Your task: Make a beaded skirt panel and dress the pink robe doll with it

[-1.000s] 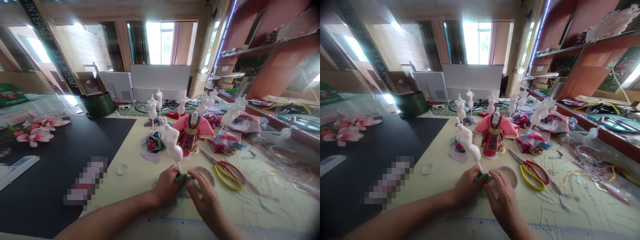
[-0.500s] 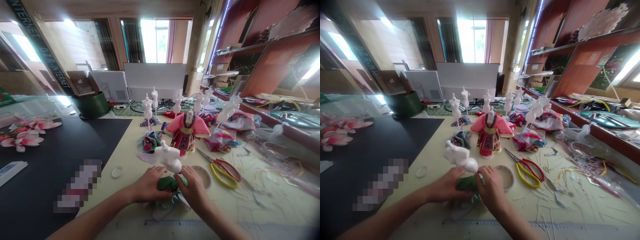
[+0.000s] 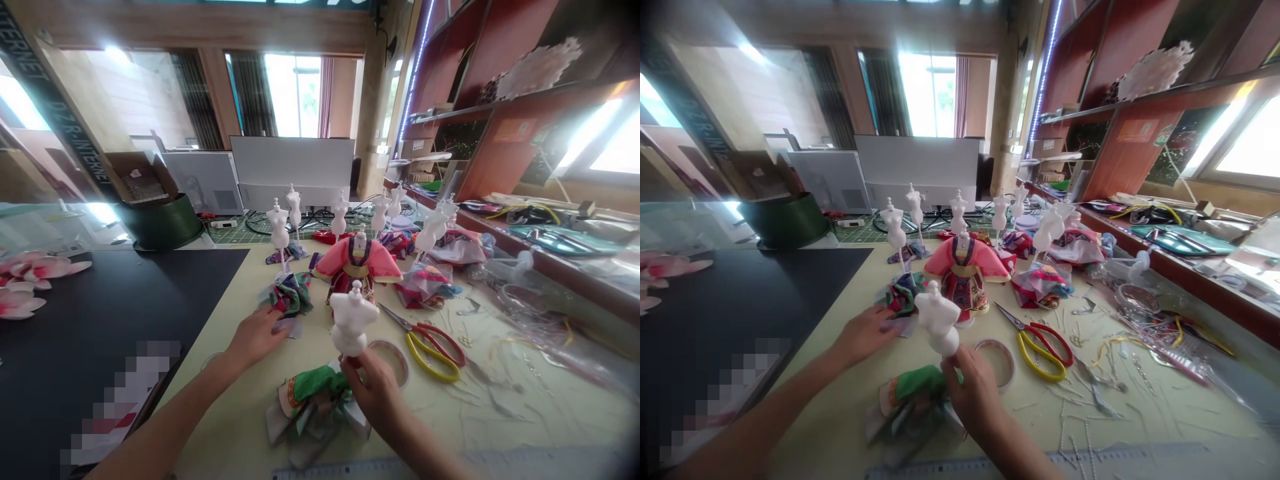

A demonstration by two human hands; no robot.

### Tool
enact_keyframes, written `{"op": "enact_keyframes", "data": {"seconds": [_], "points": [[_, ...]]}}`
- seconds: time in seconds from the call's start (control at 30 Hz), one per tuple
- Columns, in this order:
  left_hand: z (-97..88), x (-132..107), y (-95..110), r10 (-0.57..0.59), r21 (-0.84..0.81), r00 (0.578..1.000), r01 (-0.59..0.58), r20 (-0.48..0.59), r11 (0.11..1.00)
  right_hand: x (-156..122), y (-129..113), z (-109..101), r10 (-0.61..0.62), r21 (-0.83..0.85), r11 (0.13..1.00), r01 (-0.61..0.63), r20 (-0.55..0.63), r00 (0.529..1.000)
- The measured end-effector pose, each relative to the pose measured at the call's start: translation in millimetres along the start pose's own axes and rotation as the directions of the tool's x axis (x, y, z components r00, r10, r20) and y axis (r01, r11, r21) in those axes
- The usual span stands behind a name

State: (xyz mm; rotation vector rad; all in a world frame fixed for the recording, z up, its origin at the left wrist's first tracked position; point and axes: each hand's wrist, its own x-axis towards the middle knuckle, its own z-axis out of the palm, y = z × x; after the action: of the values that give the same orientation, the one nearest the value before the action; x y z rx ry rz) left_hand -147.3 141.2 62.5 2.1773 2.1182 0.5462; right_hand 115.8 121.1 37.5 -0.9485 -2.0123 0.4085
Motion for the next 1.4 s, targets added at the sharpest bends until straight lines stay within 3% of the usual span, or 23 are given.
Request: {"op": "enact_keyframes", "data": {"seconds": [0.13,0.3,0.33,0.4,0.47,0.67,0.97,1.23,1.4], "points": [[-43.4,27.8,34.8,0.11,-0.075,0.982,-0.123,-0.154,0.99,-0.9,1.1,0.1,-0.036,0.011,0.999,0.037,-0.022,0.999],[-97.1,80.5,97.5,0.224,-0.221,0.917,-0.305,-0.329,0.926,-0.5,2.8,2.6,-0.059,0.029,0.998,0.06,-0.022,0.998],[-102.6,91.5,107.8,0.235,-0.272,0.911,-0.334,-0.338,0.903,-0.5,3.3,2.9,-0.063,0.033,0.997,0.064,-0.023,0.998],[-107.6,110.7,123.2,0.205,-0.558,0.926,-0.356,-0.316,0.75,-1.1,4.1,3.2,-0.073,0.04,0.996,0.075,-0.027,0.997],[-106.5,123.6,132.0,0.219,-0.615,0.938,-0.342,-0.268,0.71,-2.1,4.8,3.2,-0.081,0.042,0.996,0.082,-0.022,0.996],[-93.3,129.0,136.3,0.267,-0.647,0.949,-0.31,-0.168,0.696,-3.5,6.6,3.2,-0.097,0.047,0.994,0.097,-0.004,0.995],[-87.3,132.8,131.6,0.256,-0.712,0.957,-0.276,-0.139,0.646,-1.5,6.6,3.1,-0.095,0.041,0.995,0.094,0.009,0.995],[-96.8,133.9,123.3,0.2,-0.778,0.971,-0.227,-0.133,0.585,-1.6,8.3,4.7,-0.108,0.011,0.994,0.108,-0.009,0.994],[-117.7,133.7,109.9,0.154,-0.799,0.975,-0.221,-0.161,0.56,-0.3,8.7,3.4,-0.128,-0.003,0.992,0.128,-0.021,0.992]]}}
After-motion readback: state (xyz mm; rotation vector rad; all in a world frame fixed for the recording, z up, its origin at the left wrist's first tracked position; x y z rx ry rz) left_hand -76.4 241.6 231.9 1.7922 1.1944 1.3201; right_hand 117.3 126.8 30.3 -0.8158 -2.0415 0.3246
